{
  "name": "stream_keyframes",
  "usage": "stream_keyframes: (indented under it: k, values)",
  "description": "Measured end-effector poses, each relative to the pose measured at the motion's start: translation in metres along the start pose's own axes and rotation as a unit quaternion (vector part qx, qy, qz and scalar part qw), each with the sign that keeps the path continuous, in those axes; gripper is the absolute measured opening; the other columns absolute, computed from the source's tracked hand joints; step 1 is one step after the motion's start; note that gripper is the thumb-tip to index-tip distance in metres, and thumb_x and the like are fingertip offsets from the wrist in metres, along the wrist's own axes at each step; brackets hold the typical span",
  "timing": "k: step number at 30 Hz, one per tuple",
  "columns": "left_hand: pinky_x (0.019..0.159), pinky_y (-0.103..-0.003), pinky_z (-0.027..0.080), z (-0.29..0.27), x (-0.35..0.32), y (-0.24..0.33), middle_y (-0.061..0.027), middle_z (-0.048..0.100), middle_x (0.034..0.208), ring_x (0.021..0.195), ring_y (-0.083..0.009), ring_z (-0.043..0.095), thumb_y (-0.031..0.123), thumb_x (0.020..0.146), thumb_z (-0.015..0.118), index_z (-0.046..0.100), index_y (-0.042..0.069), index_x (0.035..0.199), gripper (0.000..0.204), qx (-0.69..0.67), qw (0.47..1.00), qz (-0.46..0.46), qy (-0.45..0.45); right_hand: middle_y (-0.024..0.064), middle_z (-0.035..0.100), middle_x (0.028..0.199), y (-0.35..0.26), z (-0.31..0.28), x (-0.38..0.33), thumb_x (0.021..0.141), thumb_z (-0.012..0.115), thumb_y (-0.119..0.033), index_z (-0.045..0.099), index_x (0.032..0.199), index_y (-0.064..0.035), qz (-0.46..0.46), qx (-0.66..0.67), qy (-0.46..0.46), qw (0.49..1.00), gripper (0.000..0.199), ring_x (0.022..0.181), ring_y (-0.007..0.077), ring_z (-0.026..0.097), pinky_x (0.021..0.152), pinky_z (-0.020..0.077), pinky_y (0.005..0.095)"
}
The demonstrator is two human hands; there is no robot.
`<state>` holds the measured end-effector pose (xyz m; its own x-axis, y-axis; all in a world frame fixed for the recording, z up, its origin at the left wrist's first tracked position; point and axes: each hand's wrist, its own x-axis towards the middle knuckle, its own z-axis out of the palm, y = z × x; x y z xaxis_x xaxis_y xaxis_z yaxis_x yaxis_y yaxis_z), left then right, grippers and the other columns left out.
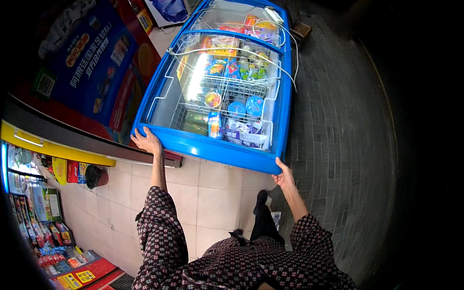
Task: The person unplugs a power strip, coils the power cord, and then drags a blue chest freezer across the store floor to a new location near the entrance.
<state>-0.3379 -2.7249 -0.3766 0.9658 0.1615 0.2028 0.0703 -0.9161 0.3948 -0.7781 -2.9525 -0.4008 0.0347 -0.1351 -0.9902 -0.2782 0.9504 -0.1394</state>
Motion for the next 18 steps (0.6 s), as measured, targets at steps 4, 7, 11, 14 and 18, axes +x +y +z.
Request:
stream_keyframes:
  k: [4,7,11,14,18]
  values:
    - [0.106,-0.049,0.025,0.0,-0.002,-0.003,-0.0254,0.021,0.146,0.132,-0.0409,0.025,0.037,0.091,0.052,0.042,0.001,0.134,0.057,-0.02,1.0,-0.013,-0.019,0.0107,0.056,0.068,0.009,0.005,0.003,0.063,0.079,-0.052,0.054,0.105,0.0006,0.001,0.007,-0.005,1.0,0.072,0.049,0.0144,0.053,0.039,0.0406,0.0221]
    - [0.106,-0.048,0.024,-0.009,0.001,-0.011,-0.0236,0.022,0.146,0.132,-0.0405,0.025,0.036,0.092,0.052,0.043,0.0,0.133,0.055,-0.024,1.0,0.003,-0.011,0.0102,0.057,0.069,0.018,0.001,0.002,0.065,0.078,-0.052,0.055,0.103,-0.0001,-0.002,0.007,-0.008,1.0,0.069,0.049,0.0149,0.053,0.039,0.0407,0.0223]
    - [0.106,-0.047,0.024,-0.011,0.003,-0.024,-0.0234,0.024,0.145,0.131,-0.0401,0.026,0.034,0.091,0.053,0.044,0.0,0.131,0.054,-0.045,0.999,0.018,-0.002,0.0091,0.057,0.07,0.033,-0.002,0.004,0.068,0.077,-0.052,0.056,0.101,-0.0021,-0.011,0.009,-0.017,1.0,0.063,0.049,0.0149,0.053,0.04,0.0408,0.0225]
    - [0.106,-0.046,0.024,-0.007,0.002,-0.028,-0.0237,0.026,0.144,0.131,-0.0396,0.026,0.033,0.091,0.054,0.045,-0.001,0.13,0.053,-0.054,0.998,0.028,0.004,0.0087,0.057,0.07,0.038,0.001,0.007,0.068,0.076,-0.053,0.056,0.101,-0.0018,-0.014,0.007,-0.004,1.0,0.064,0.05,0.0144,0.053,0.04,0.0408,0.0228]
    - [0.107,-0.045,0.023,-0.001,0.004,-0.037,-0.0236,0.025,0.145,0.133,-0.0375,0.025,0.032,0.09,0.055,0.045,-0.001,0.13,0.053,-0.066,0.997,0.029,0.003,0.0085,0.056,0.07,0.04,0.004,0.016,0.069,0.075,-0.053,0.055,0.103,-0.0004,-0.008,0.003,-0.002,1.0,0.065,0.052,0.0138,0.053,0.04,0.0411,0.0234]
